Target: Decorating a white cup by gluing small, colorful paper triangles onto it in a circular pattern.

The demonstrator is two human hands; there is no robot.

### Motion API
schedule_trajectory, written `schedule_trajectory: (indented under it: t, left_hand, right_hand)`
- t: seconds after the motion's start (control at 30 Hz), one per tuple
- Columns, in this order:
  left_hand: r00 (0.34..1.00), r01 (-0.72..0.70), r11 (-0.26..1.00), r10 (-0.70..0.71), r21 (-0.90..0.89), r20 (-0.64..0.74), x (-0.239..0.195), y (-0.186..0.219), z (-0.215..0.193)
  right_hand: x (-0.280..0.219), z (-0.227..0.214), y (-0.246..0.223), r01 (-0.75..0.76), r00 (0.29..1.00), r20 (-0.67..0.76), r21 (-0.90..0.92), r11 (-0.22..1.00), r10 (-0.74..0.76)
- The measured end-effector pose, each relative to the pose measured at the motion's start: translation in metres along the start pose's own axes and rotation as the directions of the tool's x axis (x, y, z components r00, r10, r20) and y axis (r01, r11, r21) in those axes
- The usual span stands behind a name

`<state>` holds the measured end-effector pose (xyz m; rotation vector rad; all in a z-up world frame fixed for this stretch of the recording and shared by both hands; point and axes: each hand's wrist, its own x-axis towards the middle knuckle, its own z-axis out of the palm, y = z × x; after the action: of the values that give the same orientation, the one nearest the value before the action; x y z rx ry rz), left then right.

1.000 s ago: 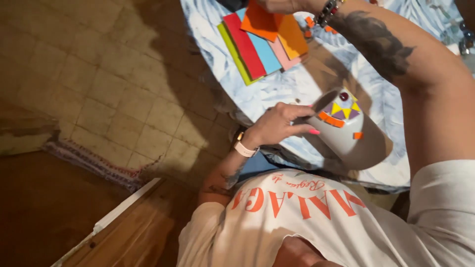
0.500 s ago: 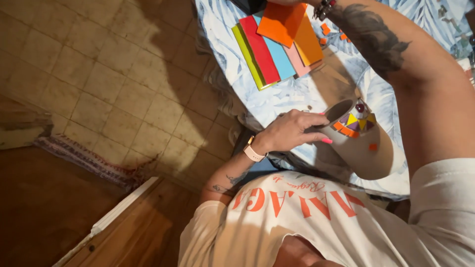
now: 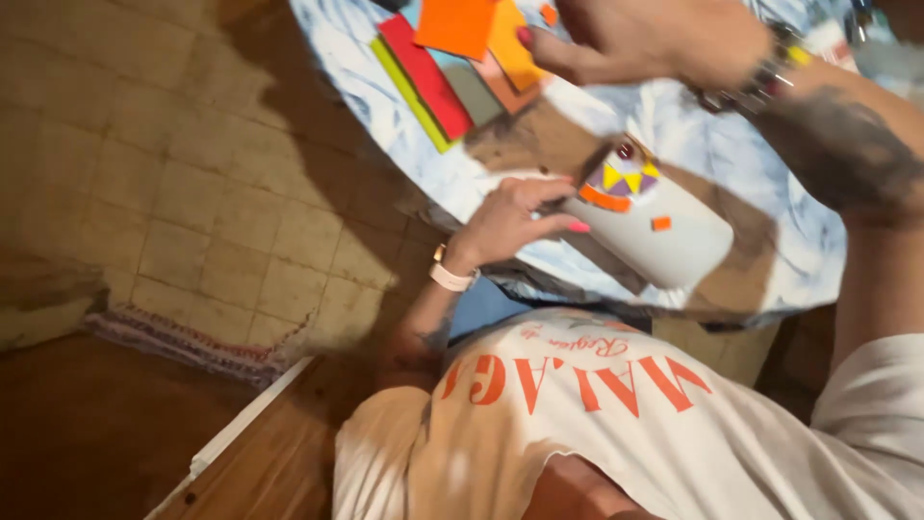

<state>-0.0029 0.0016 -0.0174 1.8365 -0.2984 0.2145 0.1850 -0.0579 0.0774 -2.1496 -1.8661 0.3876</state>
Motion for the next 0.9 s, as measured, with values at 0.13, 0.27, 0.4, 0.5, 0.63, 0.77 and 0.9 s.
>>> schedule_trajectory:
  t: [0.13, 0.27, 0.4, 0.5, 0.63, 0.77, 0.9]
  left_hand:
    - [1.000, 0.012, 1.000, -0.012, -0.026, 0.015, 0.003, 0.010, -0.002]
    - [0.999, 0.043, 0.992, -0.042, -0.117, 0.010, 0.003, 0.011, 0.001]
    - [1.000, 0.006, 0.988, -0.004, -0.157, 0.012, 0.006, 0.012, 0.001]
    - [1.000, 0.011, 0.984, -0.007, -0.176, 0.022, 0.004, 0.013, 0.002]
    - [1.000, 0.018, 0.984, -0.014, -0.175, 0.025, 0.005, 0.017, 0.000]
    - [0.999, 0.029, 0.981, -0.023, -0.190, 0.034, 0.008, 0.018, -0.002]
    - [0.995, 0.099, 0.952, -0.096, -0.291, 0.025, 0.012, 0.024, -0.006]
  right_hand:
    - [-0.096, -0.034, -0.049, 0.013, 0.983, -0.183, 0.070, 0.997, 0.000]
    - [-0.149, -0.010, -0.063, 0.053, 0.957, -0.288, 0.129, 0.990, -0.014]
    - [-0.181, 0.018, -0.061, -0.006, 0.942, -0.330, 0.184, 0.983, 0.067]
    - [-0.187, 0.029, -0.063, -0.052, 0.941, -0.313, 0.235, 0.971, 0.126]
    - [-0.184, 0.035, -0.061, -0.044, 0.933, -0.341, 0.210, 0.977, 0.115]
    - [-0.176, 0.036, -0.060, -0.038, 0.931, -0.348, 0.218, 0.975, 0.114]
    - [-0.168, 0.044, -0.058, -0.047, 0.858, -0.475, 0.307, 0.950, 0.196]
